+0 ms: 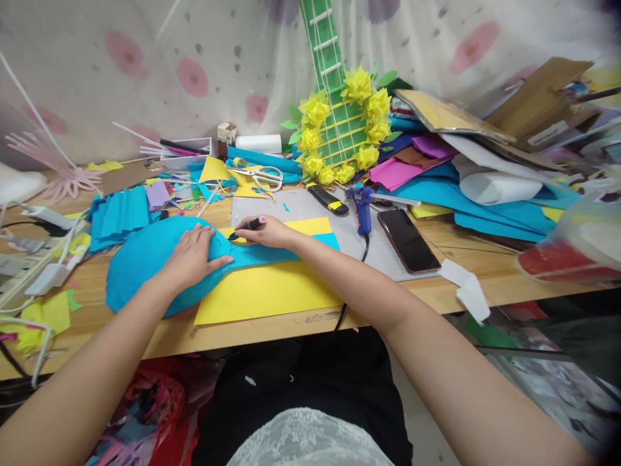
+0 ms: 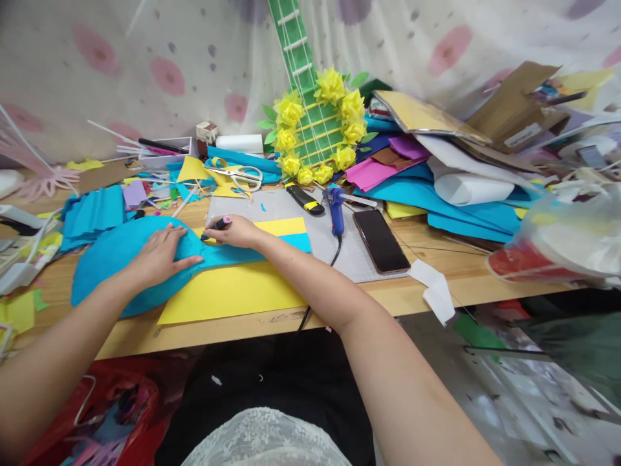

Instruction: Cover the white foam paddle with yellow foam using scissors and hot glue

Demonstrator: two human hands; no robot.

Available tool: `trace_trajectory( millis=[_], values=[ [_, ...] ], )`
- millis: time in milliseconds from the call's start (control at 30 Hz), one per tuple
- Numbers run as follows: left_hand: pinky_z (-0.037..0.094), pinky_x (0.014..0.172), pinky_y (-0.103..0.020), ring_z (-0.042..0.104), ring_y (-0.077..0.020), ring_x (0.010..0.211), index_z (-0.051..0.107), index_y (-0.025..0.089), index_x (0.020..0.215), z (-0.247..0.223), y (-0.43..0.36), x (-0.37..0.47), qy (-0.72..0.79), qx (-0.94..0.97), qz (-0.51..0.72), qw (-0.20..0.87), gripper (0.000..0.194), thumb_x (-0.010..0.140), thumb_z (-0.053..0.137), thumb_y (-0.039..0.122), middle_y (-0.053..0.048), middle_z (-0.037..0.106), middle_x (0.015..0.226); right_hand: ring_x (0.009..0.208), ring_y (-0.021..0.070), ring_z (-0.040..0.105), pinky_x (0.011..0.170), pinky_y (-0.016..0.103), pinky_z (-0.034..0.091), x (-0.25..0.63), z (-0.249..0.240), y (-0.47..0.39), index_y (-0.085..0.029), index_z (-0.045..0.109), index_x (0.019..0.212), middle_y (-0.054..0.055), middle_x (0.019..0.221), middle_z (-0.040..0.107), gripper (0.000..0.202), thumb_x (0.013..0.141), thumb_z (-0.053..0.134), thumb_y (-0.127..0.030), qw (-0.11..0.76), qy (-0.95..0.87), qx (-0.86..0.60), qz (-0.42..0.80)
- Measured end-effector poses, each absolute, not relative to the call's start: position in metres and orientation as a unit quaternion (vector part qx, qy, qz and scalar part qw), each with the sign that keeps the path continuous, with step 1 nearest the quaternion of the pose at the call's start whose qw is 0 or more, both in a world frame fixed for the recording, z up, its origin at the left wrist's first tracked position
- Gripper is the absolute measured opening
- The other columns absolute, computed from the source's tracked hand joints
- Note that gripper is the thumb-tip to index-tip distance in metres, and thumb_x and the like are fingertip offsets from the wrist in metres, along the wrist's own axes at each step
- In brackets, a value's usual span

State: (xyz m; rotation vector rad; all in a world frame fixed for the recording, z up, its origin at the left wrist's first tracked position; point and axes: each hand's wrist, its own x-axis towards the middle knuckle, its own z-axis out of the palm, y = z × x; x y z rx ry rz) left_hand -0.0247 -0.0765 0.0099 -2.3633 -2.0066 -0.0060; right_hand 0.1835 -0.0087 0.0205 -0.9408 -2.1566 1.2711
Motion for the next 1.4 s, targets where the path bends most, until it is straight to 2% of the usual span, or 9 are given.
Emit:
trace_trajectory(
  millis=[267,367,467,567,667,800,1067,1200,1400],
  values=[
    [0.024,0.109,-0.047,0.027,-0.0353,0.136,0.042,0.008,0.132,0.009,-0.076,-0.025,-0.647,-0.762,-0.007,0.022,0.078,0.075,0.047,0.061,-0.020,0.046,0.136,0.066,0.0096,0.058,0.067,0.021,0.042,0.195,0.023,-0.009,-0.015,0.066,0.087,0.000,0.066,0.064,0.024,0.085,0.051,-0.034,0.219,-0.789,-0.324,0.473],
    [0.023,0.110,-0.047,0.025,-0.0356,0.137,0.041,0.007,0.133,0.009,-0.075,-0.025,-0.651,-0.759,-0.004,0.016,0.080,0.075,0.048,0.062,-0.021,0.044,0.138,0.058,0.0084,0.054,0.062,0.020,0.042,0.196,0.027,-0.003,-0.013,0.064,0.076,0.000,0.061,0.062,0.026,0.085,0.051,-0.033,0.208,-0.789,-0.325,0.478],
    [0.021,0.111,-0.048,0.024,-0.0375,0.137,0.040,0.001,0.132,0.012,-0.075,-0.024,-0.650,-0.760,-0.003,0.004,0.083,0.076,0.049,0.062,-0.024,0.042,0.138,0.052,0.0072,0.051,0.058,0.020,0.043,0.191,0.035,0.005,-0.012,0.056,0.059,0.000,0.054,0.057,0.031,0.085,0.051,-0.028,0.191,-0.779,-0.339,0.492],
    [0.021,0.111,-0.049,0.024,-0.0389,0.137,0.040,-0.002,0.131,0.014,-0.076,-0.022,-0.647,-0.762,-0.002,-0.002,0.083,0.077,0.051,0.061,-0.026,0.041,0.138,0.046,0.0068,0.049,0.055,0.019,0.044,0.185,0.047,0.010,-0.014,0.049,0.052,-0.001,0.046,0.052,0.033,0.084,0.051,-0.022,0.174,-0.767,-0.356,0.505],
    [0.022,0.111,-0.049,0.025,-0.0387,0.136,0.041,-0.001,0.131,0.013,-0.076,-0.023,-0.648,-0.761,-0.007,0.007,0.083,0.076,0.051,0.061,-0.026,0.042,0.138,0.044,0.0074,0.048,0.053,0.020,0.045,0.182,0.053,0.013,-0.014,0.049,0.051,-0.002,0.043,0.049,0.032,0.082,0.052,-0.019,0.158,-0.765,-0.360,0.511],
    [0.024,0.109,-0.051,0.026,-0.0394,0.136,0.042,0.002,0.130,0.009,-0.074,-0.026,-0.643,-0.766,-0.022,0.009,0.083,0.077,0.045,0.066,-0.024,0.044,0.137,0.048,0.0080,0.050,0.055,0.021,0.047,0.193,0.046,0.016,-0.014,0.049,0.050,0.000,0.049,0.053,0.033,0.082,0.053,-0.023,0.160,-0.752,-0.363,0.527],
    [0.024,0.110,-0.048,0.027,-0.0374,0.136,0.042,0.003,0.131,0.011,-0.074,-0.024,-0.650,-0.760,0.000,0.016,0.084,0.075,0.046,0.065,-0.023,0.044,0.137,0.047,0.0066,0.045,0.054,0.021,0.040,0.236,0.050,0.026,-0.015,0.050,0.050,-0.002,0.048,0.050,0.033,0.080,0.053,-0.027,0.113,-0.782,-0.370,0.488],
    [0.024,0.109,-0.048,0.027,-0.0367,0.136,0.042,0.007,0.132,0.009,-0.074,-0.025,-0.656,-0.755,-0.006,0.010,0.083,0.073,0.047,0.065,-0.021,0.044,0.137,0.049,0.0070,0.046,0.056,0.021,0.040,0.254,0.055,0.031,-0.014,0.054,0.056,-0.001,0.051,0.052,0.027,0.079,0.055,-0.028,0.092,-0.787,-0.380,0.477],
    [0.025,0.108,-0.048,0.028,-0.0378,0.135,0.043,0.004,0.130,0.011,-0.074,-0.023,-0.653,-0.757,-0.010,0.008,0.084,0.072,0.048,0.065,-0.023,0.044,0.136,0.054,0.0086,0.050,0.061,0.023,0.044,0.284,0.055,0.035,-0.014,0.058,0.063,0.000,0.055,0.054,0.022,0.078,0.057,-0.031,0.079,-0.794,-0.371,0.476]
  ],
)
